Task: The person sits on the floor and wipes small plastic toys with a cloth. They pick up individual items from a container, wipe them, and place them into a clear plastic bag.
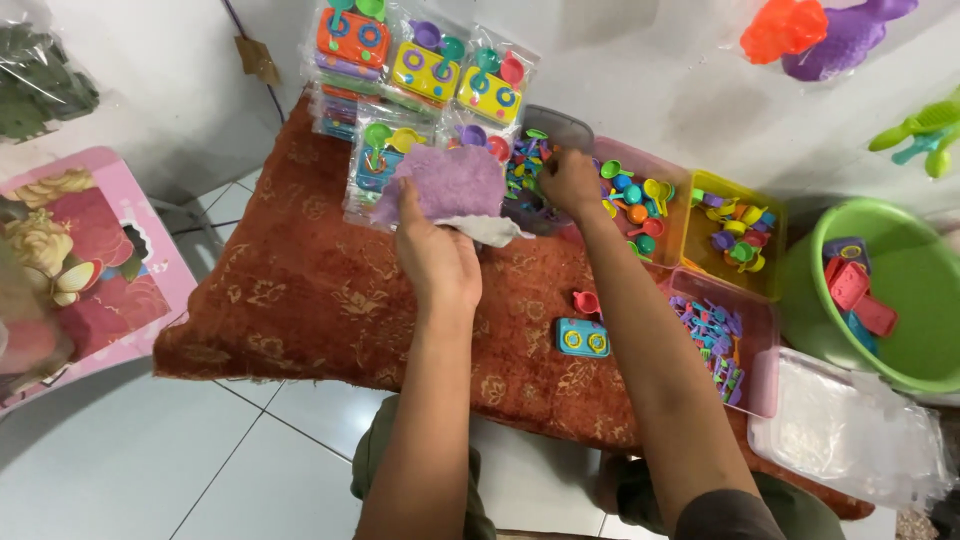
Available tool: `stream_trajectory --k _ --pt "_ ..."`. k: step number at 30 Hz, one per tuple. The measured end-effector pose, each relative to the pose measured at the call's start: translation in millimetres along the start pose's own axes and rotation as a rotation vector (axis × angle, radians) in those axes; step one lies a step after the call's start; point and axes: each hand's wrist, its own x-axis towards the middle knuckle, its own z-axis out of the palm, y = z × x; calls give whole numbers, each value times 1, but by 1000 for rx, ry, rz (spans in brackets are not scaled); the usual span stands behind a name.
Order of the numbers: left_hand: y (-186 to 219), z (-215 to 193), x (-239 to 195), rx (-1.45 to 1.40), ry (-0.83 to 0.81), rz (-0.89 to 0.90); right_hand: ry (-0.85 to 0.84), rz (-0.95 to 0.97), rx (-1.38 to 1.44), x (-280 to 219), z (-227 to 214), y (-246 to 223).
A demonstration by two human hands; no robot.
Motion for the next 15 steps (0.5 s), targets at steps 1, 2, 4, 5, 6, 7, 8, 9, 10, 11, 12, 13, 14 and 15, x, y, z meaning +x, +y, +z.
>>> stream_trajectory --k 1,2,4,5,6,7,8,9,10,11,12,13,14,15 --pt "-1 -1 -1 -2 -4 -2 5 0 -2 0 -1 11" --pt "-3 -1 -2 50 27 -6 74 -99 161 1 -2 23" --pt "-6 3 -11 99 48 -15 154 -200 318 -10 -18 33" --pt "-7 7 -19 142 47 -35 179 -235 393 -20 -29 30" --pt "-8 11 -28 186 46 -56 204 -270 468 -31 -41 27" --pt "-15 12 -33 185 38 -57 212 -271 467 -51 -63 17" --pt "-22 14 -39 195 -1 -124 162 -239 625 -71 -84 6" --pt "-30 15 -45 203 -42 -191 110 -207 782 -92 -106 -4" --pt "-62 -12 -17 202 -50 -193 118 -210 780 -112 -126 -15" --pt "-96 -38 5 199 -106 -294 110 -251 761 -135 -145 -25" --pt "-134 -59 24 195 -161 -396 101 -291 742 -157 -164 -34" --pt "-141 -57 16 197 -166 -404 108 -287 738 -171 -169 -33" --pt "-149 -56 7 210 -241 -498 121 -286 691 -184 -173 -31" --pt "-158 -55 -2 225 -319 -594 136 -284 643 -198 -178 -29"
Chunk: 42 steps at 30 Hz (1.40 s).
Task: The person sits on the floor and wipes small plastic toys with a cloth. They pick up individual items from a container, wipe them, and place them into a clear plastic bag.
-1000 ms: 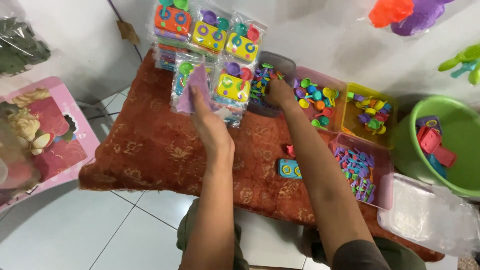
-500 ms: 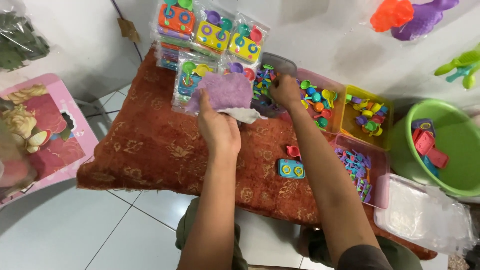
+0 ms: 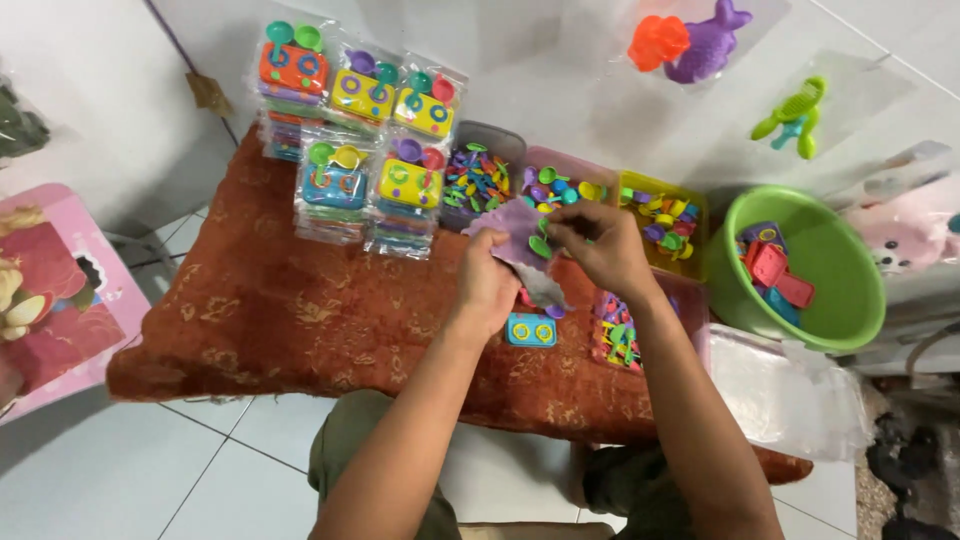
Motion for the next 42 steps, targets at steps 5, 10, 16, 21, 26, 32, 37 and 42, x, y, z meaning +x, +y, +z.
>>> stream_trajectory --k 5,10,16,21,26,32,37,42 --pt "-31 18 -23 7 -81 -102 135 -156 -123 -39 -20 -8" --pt "-54 17 -13 35 -120 -128 107 -302 -217 -66 -25 -2" --pt "-66 32 -30 47 -156 -98 190 -528 -475 -80 -29 12" --pt "-61 55 -50 105 -212 -108 145 -540 -442 -81 -38 23" --pt "-71 54 -44 165 -214 -32 156 -497 -479 -83 -38 30" --pt "-65 56 -58 234 -208 -31 143 -434 -437 -81 -44 39" --pt "-67 45 -42 247 -191 -45 121 -436 -449 -85 -33 34" --pt "-57 73 -71 240 -225 -75 145 -416 -444 -79 -50 51"
